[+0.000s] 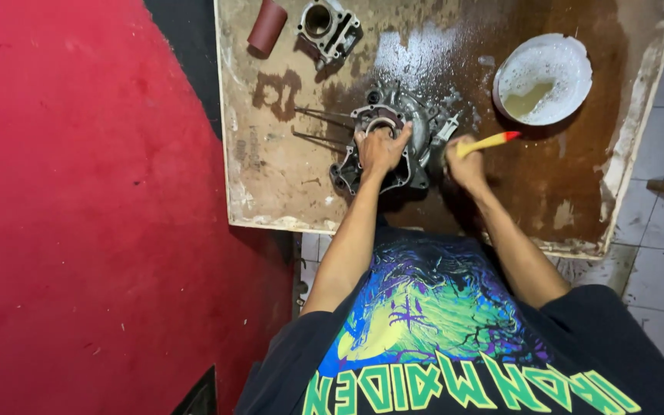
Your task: The person cleans a motorcycle engine part by holding it in one hand and scrubbing its surface with a brush dipped in cleaning fluid.
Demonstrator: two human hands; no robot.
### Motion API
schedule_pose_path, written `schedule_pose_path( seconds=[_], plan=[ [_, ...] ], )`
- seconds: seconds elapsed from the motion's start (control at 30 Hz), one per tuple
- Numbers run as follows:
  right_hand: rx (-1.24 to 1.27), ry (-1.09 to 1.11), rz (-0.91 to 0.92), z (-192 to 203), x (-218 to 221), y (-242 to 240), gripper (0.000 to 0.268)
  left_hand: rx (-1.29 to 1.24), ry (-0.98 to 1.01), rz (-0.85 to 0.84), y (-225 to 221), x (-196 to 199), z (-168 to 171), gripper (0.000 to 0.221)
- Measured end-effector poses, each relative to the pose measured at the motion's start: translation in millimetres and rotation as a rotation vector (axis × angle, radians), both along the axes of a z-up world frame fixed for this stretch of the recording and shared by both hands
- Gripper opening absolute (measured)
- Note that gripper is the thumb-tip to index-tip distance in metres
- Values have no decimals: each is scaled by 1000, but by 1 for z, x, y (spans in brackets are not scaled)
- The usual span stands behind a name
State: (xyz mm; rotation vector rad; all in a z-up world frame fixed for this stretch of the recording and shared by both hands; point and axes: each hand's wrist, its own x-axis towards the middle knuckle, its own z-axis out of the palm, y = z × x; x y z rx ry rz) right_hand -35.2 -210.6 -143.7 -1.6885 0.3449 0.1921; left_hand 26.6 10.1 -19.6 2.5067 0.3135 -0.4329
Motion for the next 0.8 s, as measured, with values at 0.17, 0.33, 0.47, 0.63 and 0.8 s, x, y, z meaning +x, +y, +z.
schedule_pose_path(
  seconds=[0.17,0.33,0.47,0.63,0.8],
  plan=[
    [151,188,-92,23,-10,34,9,-3,10,-19,1,-4,-3,88],
    [56,320,366,36,4,-1,11,31,-2,-38,-2,2,16,86],
    [49,131,324,35,22,3,7,-5,2,-39,-3,2,15,86],
    [-41,-132,-269,24,19,46,10,-2,44,-23,-1,3,3,85],
    [-123,-61,205,16,-11,30,4,10,-5,-6,-1,-1,2,85]
  ],
)
